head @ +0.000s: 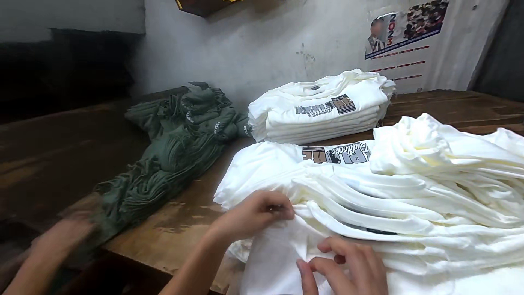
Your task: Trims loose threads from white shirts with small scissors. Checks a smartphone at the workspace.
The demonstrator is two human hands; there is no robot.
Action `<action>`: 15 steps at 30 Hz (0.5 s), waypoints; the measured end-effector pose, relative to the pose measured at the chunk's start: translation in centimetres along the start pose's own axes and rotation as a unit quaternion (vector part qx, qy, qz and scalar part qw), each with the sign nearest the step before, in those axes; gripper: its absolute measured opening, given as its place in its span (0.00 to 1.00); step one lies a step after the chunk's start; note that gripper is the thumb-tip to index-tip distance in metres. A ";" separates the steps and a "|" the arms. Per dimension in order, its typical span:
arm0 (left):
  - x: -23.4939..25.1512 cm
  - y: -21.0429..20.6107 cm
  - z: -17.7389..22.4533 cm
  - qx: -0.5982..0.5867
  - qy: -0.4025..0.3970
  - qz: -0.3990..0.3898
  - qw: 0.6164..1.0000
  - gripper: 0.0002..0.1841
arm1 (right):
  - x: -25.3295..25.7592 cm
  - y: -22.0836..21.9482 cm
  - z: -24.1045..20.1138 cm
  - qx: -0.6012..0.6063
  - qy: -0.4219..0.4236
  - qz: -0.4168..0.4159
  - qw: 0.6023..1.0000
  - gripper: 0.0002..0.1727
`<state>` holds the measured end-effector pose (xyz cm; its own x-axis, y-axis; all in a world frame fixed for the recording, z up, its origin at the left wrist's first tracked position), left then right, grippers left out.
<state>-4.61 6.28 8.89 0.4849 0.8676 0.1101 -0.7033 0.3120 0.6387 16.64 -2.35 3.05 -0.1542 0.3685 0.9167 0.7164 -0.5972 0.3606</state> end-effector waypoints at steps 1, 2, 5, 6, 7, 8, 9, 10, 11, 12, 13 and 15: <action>0.1 0.1 -0.1 -0.021 0.010 -0.002 1.000 0.12 | 0.2 0.0 -0.1 -0.018 0.006 -0.005 1.000 0.16; 0.1 0.0 -0.2 -0.038 0.010 -0.010 0.999 0.13 | 0.4 0.0 0.0 -0.036 0.004 -0.008 0.999 0.17; -0.1 -0.2 -0.4 -0.069 -0.009 -0.022 0.997 0.11 | 1.6 -0.8 0.3 -0.068 -0.027 -0.023 0.997 0.25; -0.3 -0.4 -0.5 -0.074 -0.014 -0.020 0.997 0.10 | 1.8 -1.4 0.3 -0.062 -0.034 -0.029 0.997 0.24; -0.4 -0.6 -0.7 -0.077 -0.021 -0.015 0.997 0.10 | 1.9 -2.0 0.3 -0.044 -0.034 -0.031 0.998 0.20; -0.5 -0.9 -0.8 -0.080 -0.030 -0.007 0.996 0.09 | 1.9 -2.5 0.2 -0.010 -0.030 -0.028 0.999 0.14; -0.7 -1.1 -0.8 -0.083 -0.039 0.004 0.996 0.09 | 1.8 -2.7 0.2 0.043 -0.028 -0.023 0.998 0.09; -0.9 -1.3 -0.8 -0.086 -0.045 0.020 0.995 0.09 | 1.7 -2.5 0.3 0.111 -0.026 -0.026 0.993 0.07; -1.2 -1.5 -0.8 -0.086 -0.049 0.036 0.994 0.09 | 1.5 -2.1 0.6 0.187 -0.020 -0.039 0.981 0.07; -1.5 -1.7 -0.9 -0.083 -0.054 0.047 0.994 0.09 | 1.3 -1.4 0.9 0.249 -0.005 -0.062 0.966 0.08; -1.7 -1.9 -1.0 -0.083 -0.060 0.050 0.994 0.09 | 1.2 -0.7 1.3 0.292 0.020 -0.095 0.952 0.09; -1.8 -2.2 -1.2 -0.087 -0.065 0.055 0.993 0.10 | 1.0 0.6 1.7 0.328 0.062 -0.158 0.929 0.11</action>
<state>-4.57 4.49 6.42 0.4553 0.8465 0.2759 -0.8296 0.2908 0.4767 18.10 -1.10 3.92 -0.4757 0.3428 0.8101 0.8763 0.1051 0.4701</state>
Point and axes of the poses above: each hand's wrist, its own x-axis towards the middle knuckle, its own y-axis out of the back of the hand, z = x × y, the point moved 1 cm from there along x, towards the middle knuckle, and after that the axes turned 12 degrees about y, right-handed, at the moved point
